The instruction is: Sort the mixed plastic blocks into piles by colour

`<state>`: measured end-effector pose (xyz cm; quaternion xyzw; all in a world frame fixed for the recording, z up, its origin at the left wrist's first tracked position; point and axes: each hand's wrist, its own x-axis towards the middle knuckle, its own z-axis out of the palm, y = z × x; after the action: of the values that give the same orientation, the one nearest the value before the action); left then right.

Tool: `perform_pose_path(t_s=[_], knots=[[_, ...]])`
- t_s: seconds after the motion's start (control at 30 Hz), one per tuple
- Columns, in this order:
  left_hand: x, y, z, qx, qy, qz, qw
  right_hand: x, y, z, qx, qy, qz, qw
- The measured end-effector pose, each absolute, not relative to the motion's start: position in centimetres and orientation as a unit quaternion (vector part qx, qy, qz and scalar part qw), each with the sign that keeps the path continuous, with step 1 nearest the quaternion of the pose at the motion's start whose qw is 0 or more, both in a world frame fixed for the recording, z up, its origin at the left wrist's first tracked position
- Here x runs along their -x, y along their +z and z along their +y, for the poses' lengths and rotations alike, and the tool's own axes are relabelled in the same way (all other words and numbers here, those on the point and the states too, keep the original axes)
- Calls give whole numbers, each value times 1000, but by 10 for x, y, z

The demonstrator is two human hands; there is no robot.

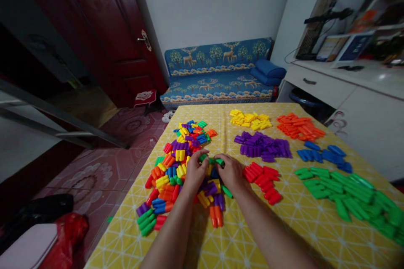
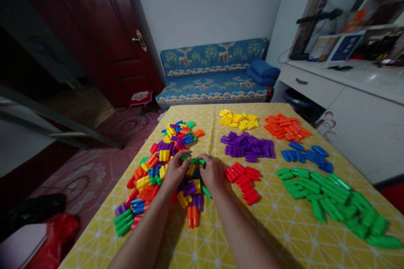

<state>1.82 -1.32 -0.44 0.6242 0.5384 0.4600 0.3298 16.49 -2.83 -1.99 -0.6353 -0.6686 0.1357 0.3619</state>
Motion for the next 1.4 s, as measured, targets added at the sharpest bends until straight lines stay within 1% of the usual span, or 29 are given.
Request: perform_pose_path(t_s=[0.1, 0.2, 0.33, 0.43, 0.57, 0.67, 0.8, 0.93, 1.07, 1.3, 1.4], knots=[[-19, -3, -16, -648, 460, 538, 282, -166, -25, -28, 615, 149, -639, 438], [-19, 1, -19, -672, 442, 527, 274, -165, -26, -29, 567, 160, -629, 507], [-20, 4, -21, -686, 422, 513, 297, -165, -22, -32, 528, 182, -629, 540], [-20, 3, -21, -683, 429, 511, 297, -164, -21, -33, 505, 206, -633, 549], [-19, 1, -21, -717, 410, 498, 264, -163, -21, -37, 479, 216, -650, 549], [-19, 2, -22, -753, 384, 479, 236, -167, -16, -45, 473, 208, -663, 542], [-21, 2, -23, -763, 376, 475, 225, -189, -1, -62, 493, 176, -661, 537], [-22, 1, -22, -761, 376, 482, 216, -217, 6, -79, 518, 134, -620, 574], [-22, -1, -20, -763, 379, 480, 209, -225, -3, -88, 535, 142, -581, 596], [-20, -4, -20, -762, 382, 479, 210, -212, -10, -94, 511, 153, -616, 579], [-20, -4, -21, -760, 387, 477, 212, -208, -15, -96, 512, 168, -634, 555]])
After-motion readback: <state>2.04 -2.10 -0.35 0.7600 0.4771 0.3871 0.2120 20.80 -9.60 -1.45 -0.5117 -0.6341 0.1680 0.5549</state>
